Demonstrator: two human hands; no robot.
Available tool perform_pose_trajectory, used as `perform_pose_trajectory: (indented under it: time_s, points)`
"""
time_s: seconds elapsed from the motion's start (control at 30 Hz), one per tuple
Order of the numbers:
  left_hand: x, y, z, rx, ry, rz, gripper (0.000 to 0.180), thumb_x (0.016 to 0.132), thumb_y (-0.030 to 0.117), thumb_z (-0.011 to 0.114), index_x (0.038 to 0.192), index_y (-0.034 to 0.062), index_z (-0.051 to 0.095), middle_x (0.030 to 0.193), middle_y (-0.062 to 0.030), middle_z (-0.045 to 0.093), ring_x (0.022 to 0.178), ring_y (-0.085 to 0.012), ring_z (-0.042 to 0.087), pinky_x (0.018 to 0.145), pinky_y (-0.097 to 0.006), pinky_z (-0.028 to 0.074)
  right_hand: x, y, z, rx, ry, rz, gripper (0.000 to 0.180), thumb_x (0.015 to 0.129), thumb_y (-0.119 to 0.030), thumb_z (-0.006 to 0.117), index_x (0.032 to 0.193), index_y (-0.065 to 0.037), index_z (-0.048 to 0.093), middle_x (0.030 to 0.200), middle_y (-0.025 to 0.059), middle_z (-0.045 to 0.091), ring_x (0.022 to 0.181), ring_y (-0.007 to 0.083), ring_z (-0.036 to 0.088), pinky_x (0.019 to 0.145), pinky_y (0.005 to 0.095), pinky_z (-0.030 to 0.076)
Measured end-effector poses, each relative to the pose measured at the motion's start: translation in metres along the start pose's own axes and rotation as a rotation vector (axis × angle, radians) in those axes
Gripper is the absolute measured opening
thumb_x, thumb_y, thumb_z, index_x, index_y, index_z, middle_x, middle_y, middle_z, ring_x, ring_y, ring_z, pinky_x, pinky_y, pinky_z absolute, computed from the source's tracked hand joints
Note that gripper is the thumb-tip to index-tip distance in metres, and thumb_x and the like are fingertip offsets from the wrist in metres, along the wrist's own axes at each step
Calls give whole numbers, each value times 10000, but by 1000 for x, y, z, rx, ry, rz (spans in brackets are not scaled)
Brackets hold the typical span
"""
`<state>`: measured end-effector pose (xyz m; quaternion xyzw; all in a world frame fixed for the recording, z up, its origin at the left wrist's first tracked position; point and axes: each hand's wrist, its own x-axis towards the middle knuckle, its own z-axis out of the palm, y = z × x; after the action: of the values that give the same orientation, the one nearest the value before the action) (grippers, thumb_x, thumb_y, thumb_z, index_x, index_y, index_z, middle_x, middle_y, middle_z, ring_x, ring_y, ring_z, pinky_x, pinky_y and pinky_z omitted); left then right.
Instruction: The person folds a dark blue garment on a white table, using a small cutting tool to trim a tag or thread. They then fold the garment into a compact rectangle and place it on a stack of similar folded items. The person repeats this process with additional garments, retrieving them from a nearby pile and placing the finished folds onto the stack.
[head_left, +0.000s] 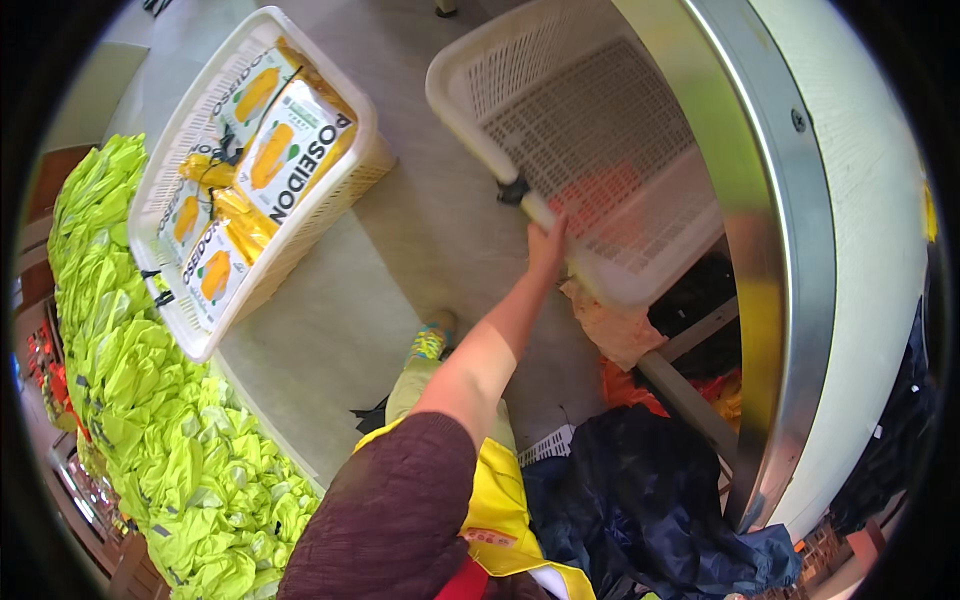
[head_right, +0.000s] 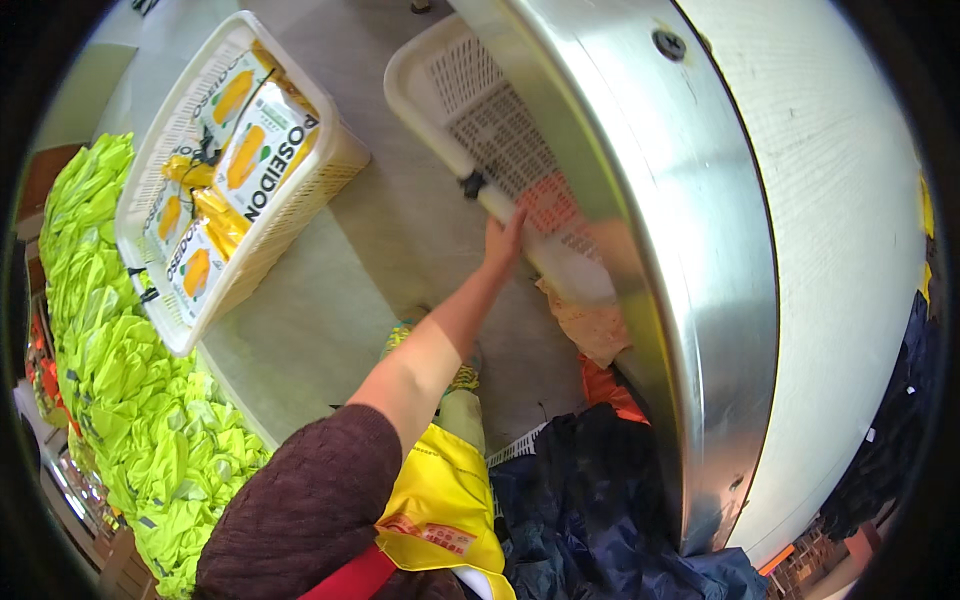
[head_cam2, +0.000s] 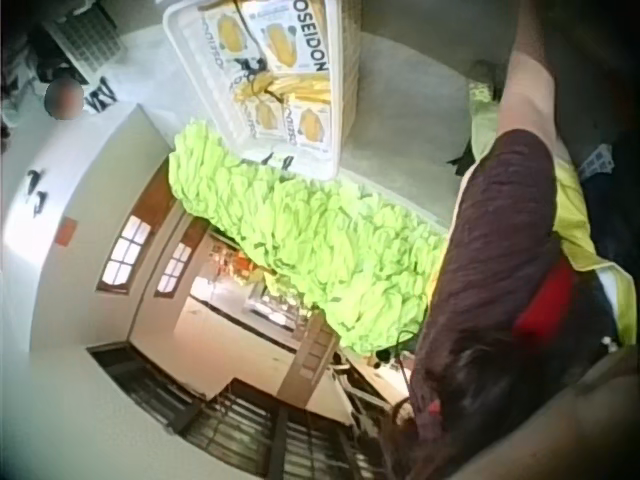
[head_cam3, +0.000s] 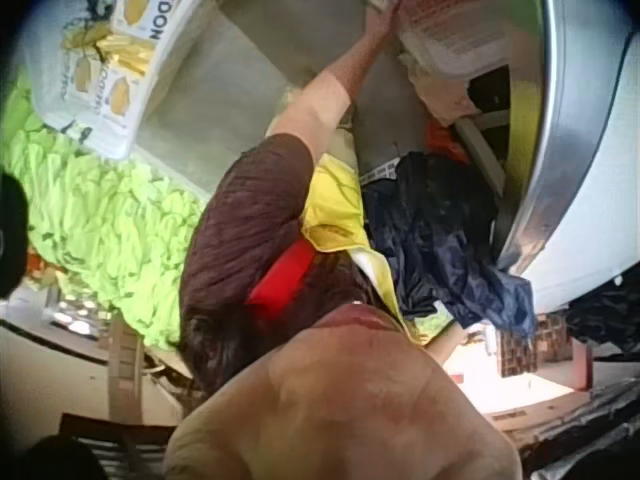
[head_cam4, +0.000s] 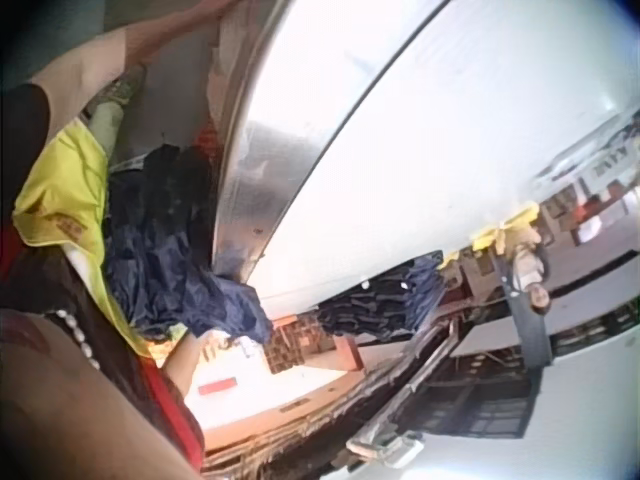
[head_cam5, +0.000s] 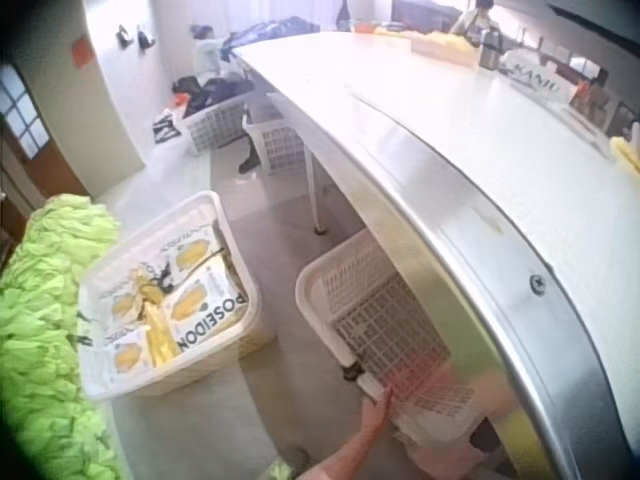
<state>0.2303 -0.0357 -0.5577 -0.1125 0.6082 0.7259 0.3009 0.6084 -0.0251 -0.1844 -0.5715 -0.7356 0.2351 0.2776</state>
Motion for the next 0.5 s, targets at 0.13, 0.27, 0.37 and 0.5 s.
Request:
perform_pose_trajectory:
  time_s: [0.13, 0.27, 0.37, 0.5]
  points:
    - [-98, -9, -79, 77, 161, -41, 405, 873, 312, 559, 1104, -19, 527, 998, -117, 603, 911, -194, 563, 769, -334, 446, 4, 2, 10, 30, -60, -6, 620, 866, -569, 439, 1238, -73, 462, 1182, 71, 521, 1081, 248, 490, 961, 380, 375]
    - [-160, -54, -182, 228, 424, -263, 426, 874, 358, 551, 1068, -21, 550, 968, -116, 620, 852, -209, 580, 768, -350, 445, 7, -2, 13, 75, -123, -18, 631, 861, -582, 439, 1246, -83, 461, 1197, 62, 518, 1094, 246, 486, 968, 382, 372]
    - [-199, -65, -257, 350, 683, -289, 464, 859, 402, 558, 1034, -27, 558, 899, -145, 632, 823, -251, 599, 752, -377, 448, 20, -5, 15, 129, -204, -25, 638, 857, -591, 439, 1252, -90, 460, 1208, 56, 516, 1105, 245, 483, 974, 384, 370]
    - [-243, -74, -352, 627, 761, -303, 498, 849, 437, 537, 962, -48, 561, 878, -205, 625, 844, -321, 608, 755, -418, 447, 31, -14, 16, 216, -354, 7, 649, 851, -604, 439, 1260, -100, 459, 1223, 48, 513, 1119, 243, 478, 981, 386, 367]
